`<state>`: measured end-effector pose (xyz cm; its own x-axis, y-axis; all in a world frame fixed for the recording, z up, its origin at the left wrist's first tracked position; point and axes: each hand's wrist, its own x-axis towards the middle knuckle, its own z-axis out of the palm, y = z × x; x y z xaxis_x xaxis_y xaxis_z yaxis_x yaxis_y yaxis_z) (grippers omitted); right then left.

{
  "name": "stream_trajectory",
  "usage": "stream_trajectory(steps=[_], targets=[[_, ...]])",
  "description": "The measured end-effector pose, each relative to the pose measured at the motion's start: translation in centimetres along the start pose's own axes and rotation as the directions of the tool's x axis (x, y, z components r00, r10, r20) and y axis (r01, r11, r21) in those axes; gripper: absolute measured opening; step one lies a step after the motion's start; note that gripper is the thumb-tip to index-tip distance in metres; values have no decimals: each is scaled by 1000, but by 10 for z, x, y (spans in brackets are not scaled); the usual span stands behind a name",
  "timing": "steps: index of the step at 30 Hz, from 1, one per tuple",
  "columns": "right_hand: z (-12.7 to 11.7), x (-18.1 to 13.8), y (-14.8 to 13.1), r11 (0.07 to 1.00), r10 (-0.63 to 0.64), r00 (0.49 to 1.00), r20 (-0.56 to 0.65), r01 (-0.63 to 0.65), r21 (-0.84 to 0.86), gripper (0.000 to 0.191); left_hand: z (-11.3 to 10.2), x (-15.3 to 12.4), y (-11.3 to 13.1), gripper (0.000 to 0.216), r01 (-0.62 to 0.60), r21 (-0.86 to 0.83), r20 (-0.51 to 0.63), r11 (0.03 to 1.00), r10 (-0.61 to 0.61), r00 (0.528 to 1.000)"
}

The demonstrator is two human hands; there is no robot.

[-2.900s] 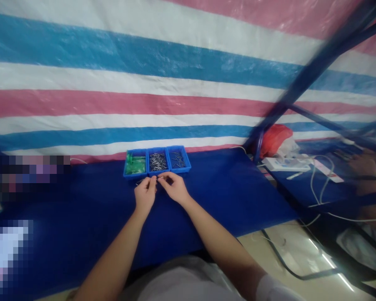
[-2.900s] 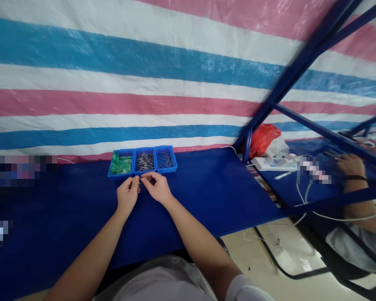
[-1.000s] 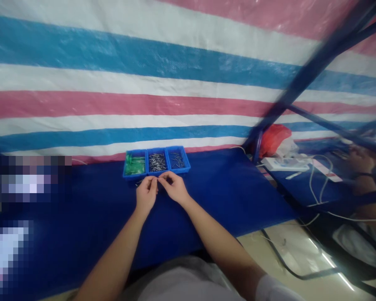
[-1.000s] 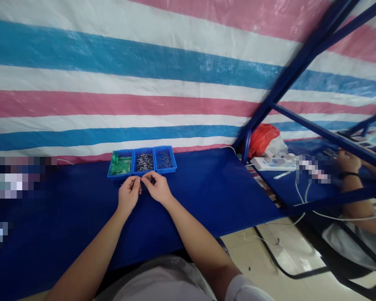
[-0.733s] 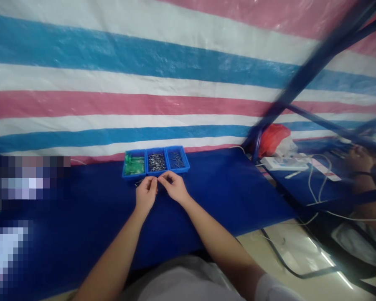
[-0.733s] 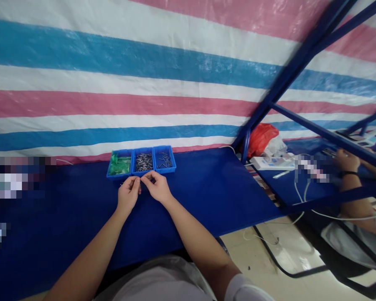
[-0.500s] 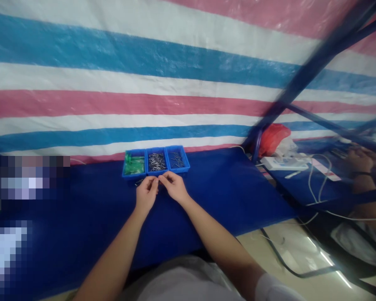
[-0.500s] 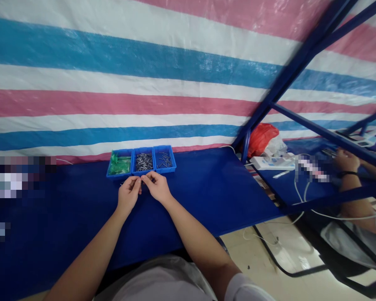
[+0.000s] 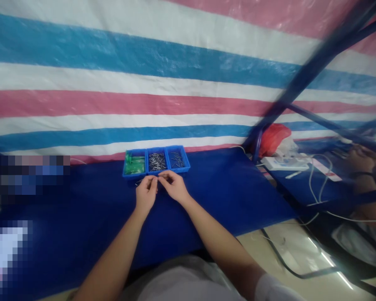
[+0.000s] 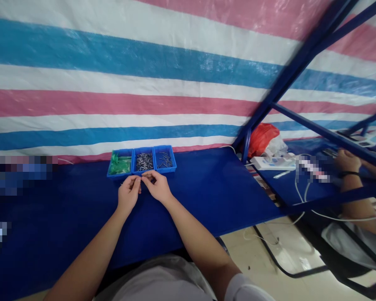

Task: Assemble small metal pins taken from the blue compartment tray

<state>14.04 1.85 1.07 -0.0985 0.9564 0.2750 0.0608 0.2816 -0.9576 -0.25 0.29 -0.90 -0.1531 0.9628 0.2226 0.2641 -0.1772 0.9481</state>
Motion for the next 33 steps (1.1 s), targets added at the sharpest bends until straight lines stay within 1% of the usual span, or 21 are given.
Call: stream_trajectory(steps=[4, 7, 10, 24, 30, 33], targets=[[-2, 0, -1, 1000, 2, 999, 32, -2, -3, 17, 0, 0, 0, 30, -9, 2, 17, 1000, 9, 1000], [-3, 0, -2, 999, 12, 999, 52, -10, -38, 16, 0, -1, 2, 29, -8, 11, 35, 1000, 7, 999], [-4, -1, -4, 997, 2, 997, 75, 3, -76, 15, 0, -2, 3, 30, 2, 8, 23, 1000, -2, 1000], [-5, -3, -11, 987, -9, 996, 94, 23, -157, 20, -1, -2, 5, 32, -11, 45, 9, 999, 11, 1000], [-4, -2, -11, 986, -17, 997, 74, 29, -163, 24, 1, -1, 5, 32, 22, -40, 15, 999, -21, 1000], [-4, -2, -9, 985, 2, 997, 79, 12, -171, 28, 1, -1, 5, 32, 18, -69, 16, 997, -17, 1000]])
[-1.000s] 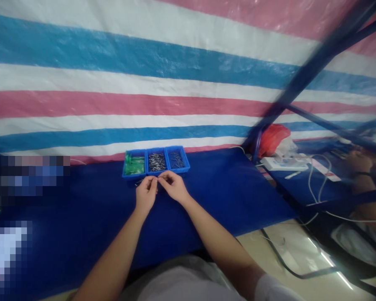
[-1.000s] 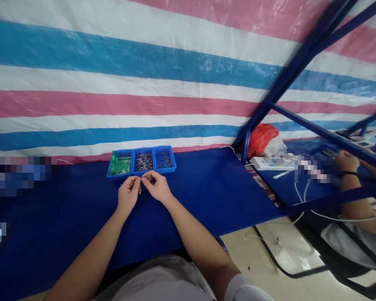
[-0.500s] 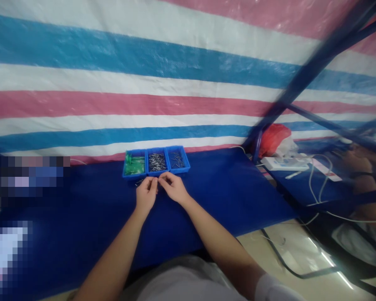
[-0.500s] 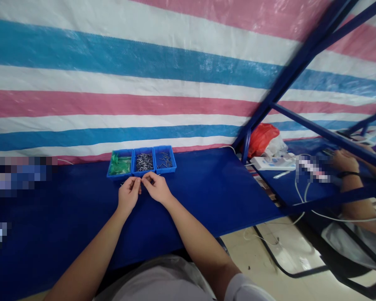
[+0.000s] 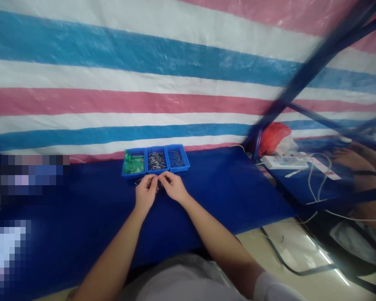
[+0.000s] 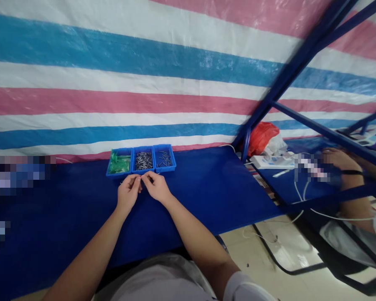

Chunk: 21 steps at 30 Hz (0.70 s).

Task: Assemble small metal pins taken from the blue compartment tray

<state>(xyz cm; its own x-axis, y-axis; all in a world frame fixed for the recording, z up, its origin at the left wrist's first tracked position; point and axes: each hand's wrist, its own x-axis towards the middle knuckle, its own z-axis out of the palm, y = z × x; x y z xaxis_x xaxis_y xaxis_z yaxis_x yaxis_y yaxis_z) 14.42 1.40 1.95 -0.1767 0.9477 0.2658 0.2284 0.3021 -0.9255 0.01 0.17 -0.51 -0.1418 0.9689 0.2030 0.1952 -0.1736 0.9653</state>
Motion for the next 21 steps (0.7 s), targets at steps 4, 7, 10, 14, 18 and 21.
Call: stream_trajectory(steps=[4, 7, 10, 14, 18, 21], targets=[[0, 1, 3, 998, 57, 998, 27, -58, 35, 35, -1, 0, -1, 32, -15, 26, -9, 1000, 16, 1000], [0, 2, 4, 995, 75, 996, 42, -77, 58, 42, -1, -1, -2, 32, -9, 50, -12, 999, 10, 1000], [0, 2, 3, 995, 77, 996, 52, -80, 63, 51, -2, -1, -2, 33, -1, 51, -12, 999, 2, 1000], [-1, 3, 2, 992, 110, 991, 82, -114, 47, 62, -2, -2, -1, 34, -17, 75, -5, 997, 18, 1000], [-1, 3, 4, 990, 128, 988, 90, -133, 48, 67, -3, -2, 2, 35, -24, 95, 6, 995, 23, 1000], [1, 3, 5, 989, 114, 992, 56, -119, 87, 54, -3, -3, 3, 35, -32, 115, -12, 993, 33, 999]])
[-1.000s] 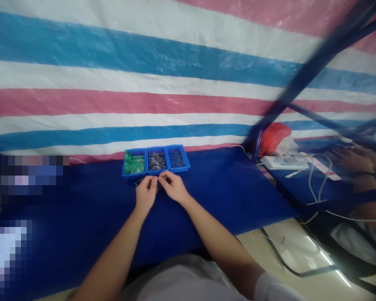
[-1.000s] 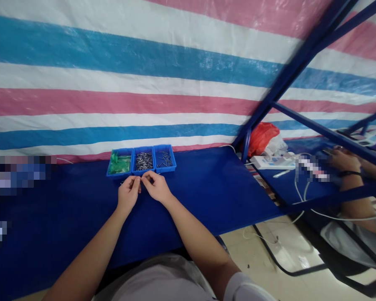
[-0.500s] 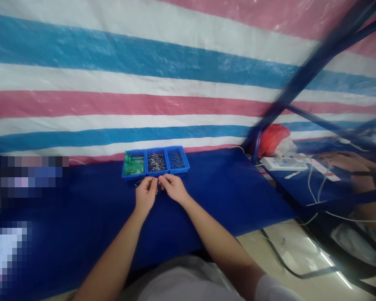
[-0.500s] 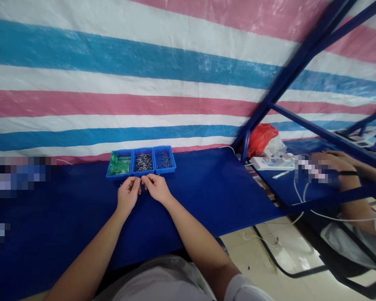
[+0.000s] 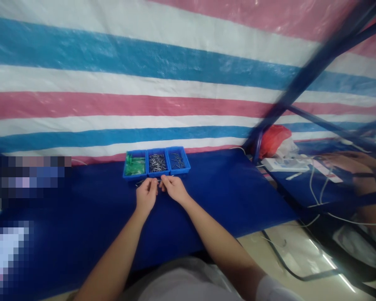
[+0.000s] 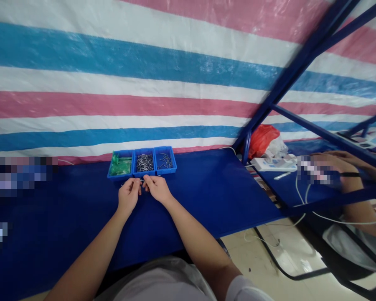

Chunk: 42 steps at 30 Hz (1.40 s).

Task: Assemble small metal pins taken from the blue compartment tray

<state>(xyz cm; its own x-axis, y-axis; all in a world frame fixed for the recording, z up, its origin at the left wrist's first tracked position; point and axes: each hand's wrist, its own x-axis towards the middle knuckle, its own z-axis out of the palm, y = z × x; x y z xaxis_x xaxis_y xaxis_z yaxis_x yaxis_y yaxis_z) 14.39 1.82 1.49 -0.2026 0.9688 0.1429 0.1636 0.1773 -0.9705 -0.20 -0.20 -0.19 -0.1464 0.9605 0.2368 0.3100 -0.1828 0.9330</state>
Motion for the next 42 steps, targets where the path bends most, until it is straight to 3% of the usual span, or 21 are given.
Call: stream_trajectory(steps=[4, 13, 16, 25, 32, 39, 42], targets=[[3, 0, 1, 996, -73, 993, -88, 76, 37, 30, 0, 1, 0, 36, 4, 12, -51, 1000, -3, 999], [2, 1, 3, 996, -79, 991, -111, 84, 39, 21, 1, 2, -3, 36, 26, -34, -81, 999, -28, 996], [0, 0, 2, 997, -76, 990, -122, 78, 8, 22, 1, 2, -2, 37, 18, -13, -69, 1000, -19, 997], [0, -2, -5, 998, -16, 998, -56, 13, -61, 52, 0, 1, -2, 37, 22, 22, -38, 1000, -21, 999], [2, -1, 0, 994, -112, 988, -110, 110, -18, 27, 0, 2, -2, 39, 35, 48, -80, 998, -31, 996], [1, 0, 2, 992, -113, 983, -146, 104, -72, 20, 1, 2, -3, 39, 22, 64, -69, 998, -18, 997], [-1, 0, 0, 991, -86, 989, -123, 73, -110, 27, 0, 1, -2, 39, 2, 80, -54, 997, 2, 999]])
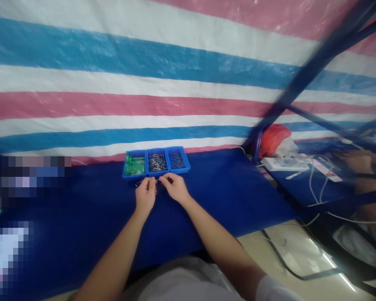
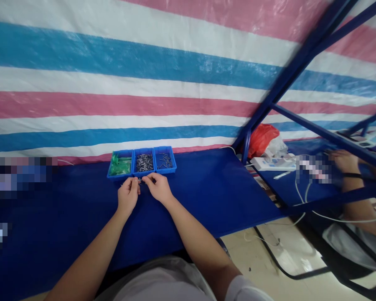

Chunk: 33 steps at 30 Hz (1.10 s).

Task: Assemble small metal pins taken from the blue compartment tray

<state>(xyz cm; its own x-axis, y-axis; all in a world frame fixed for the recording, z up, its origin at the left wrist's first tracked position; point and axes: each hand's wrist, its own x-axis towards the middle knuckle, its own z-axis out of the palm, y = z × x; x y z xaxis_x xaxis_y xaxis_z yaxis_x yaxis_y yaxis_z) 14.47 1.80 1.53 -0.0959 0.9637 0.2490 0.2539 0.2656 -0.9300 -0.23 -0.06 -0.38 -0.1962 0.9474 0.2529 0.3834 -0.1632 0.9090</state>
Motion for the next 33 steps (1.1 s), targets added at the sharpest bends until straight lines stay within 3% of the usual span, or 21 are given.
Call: stream_trajectory(steps=[6, 11, 15, 24, 33], targets=[[0, -1, -1, 999, 19, 999, 41, -18, -39, 40, -1, 0, 3, 42, 8, 11, 0, 1000, -8, 1000], [2, -1, -3, 998, -58, 998, 7, 58, 28, 23, -1, 1, 2, 41, 16, 21, -29, 1000, -15, 999], [1, -1, -4, 989, -149, 988, 45, 149, 2, 15, -1, 1, 0, 40, 13, 28, -25, 1000, -12, 1000], [1, 0, 0, 978, -200, 980, 14, 201, -49, 11, 2, 0, 0, 33, 42, -94, -6, 995, -42, 999], [3, 0, 3, 998, -66, 997, 37, 66, 0, 23, 3, 1, -8, 29, -15, -94, -4, 995, 15, 1000]])
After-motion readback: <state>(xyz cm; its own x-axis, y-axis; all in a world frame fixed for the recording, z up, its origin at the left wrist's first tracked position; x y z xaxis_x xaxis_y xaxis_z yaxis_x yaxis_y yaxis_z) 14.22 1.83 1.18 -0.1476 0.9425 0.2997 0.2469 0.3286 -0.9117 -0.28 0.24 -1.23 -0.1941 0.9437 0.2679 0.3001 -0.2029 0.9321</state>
